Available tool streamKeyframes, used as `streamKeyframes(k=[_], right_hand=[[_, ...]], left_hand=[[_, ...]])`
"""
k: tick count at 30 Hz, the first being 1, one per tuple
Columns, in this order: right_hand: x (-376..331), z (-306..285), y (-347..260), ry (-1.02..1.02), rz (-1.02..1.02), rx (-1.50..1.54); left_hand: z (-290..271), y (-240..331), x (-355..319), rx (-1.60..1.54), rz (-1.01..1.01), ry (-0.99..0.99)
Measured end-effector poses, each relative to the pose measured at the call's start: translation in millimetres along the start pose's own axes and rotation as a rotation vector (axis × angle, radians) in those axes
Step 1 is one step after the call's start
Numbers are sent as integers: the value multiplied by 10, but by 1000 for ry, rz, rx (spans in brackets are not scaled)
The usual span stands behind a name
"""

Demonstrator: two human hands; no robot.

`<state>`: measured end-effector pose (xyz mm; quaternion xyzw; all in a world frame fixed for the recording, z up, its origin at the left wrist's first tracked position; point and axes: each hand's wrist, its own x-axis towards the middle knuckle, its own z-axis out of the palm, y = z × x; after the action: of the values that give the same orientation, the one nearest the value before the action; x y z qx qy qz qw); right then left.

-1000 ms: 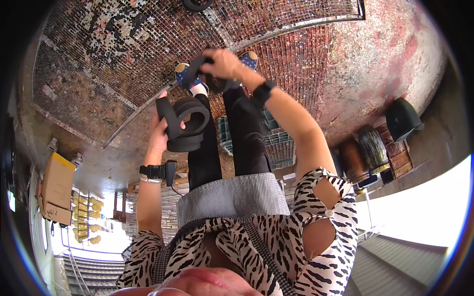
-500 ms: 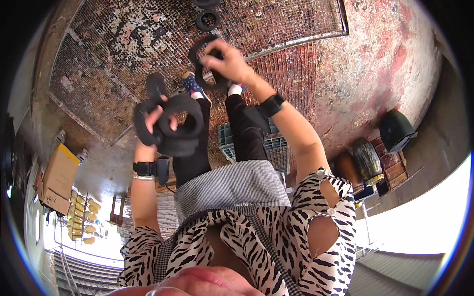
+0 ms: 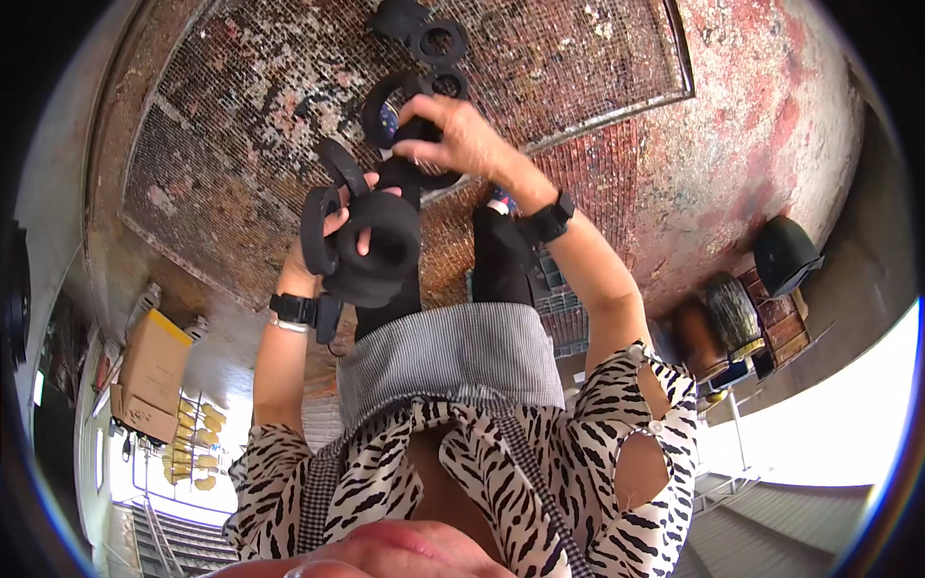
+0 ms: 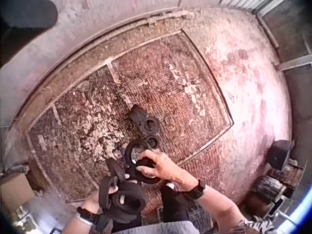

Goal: Picking up black rubber rings from the ground and organizing them into cardboard boxes.

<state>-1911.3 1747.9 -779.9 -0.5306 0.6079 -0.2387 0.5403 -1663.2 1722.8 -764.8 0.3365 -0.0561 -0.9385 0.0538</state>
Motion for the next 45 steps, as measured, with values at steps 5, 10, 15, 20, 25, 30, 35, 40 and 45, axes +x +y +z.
streamKeyframes(k=[5, 10, 15, 20, 25, 30, 35, 40, 45], right_hand=[[223, 348, -219, -63, -159, 225], [200, 589, -283, -245, -37, 62], [230, 637, -441, -104, -96, 191], [247, 587, -392, -140, -64, 247], [245, 526, -360, -159, 14, 371], [134, 561, -265, -151, 102, 463], [135, 551, -309, -21, -1, 279], [244, 277, -193, -135, -37, 278], [658, 5, 858, 193, 305, 51]], left_hand=[[-356, 107, -33, -138, -96, 109], [-454, 126, -133, -388, -236, 170], [-498, 322, -193, -175, -114, 68], [-481, 377, -151, -118, -73, 71], [-335, 482, -151, -116, -53, 137], [-152, 787, -149, 33, -216, 172], [-64, 791, -43, 0, -232, 249], [-311, 558, -70, -61, -142, 249], [-493, 475, -39, -53, -90, 262]])
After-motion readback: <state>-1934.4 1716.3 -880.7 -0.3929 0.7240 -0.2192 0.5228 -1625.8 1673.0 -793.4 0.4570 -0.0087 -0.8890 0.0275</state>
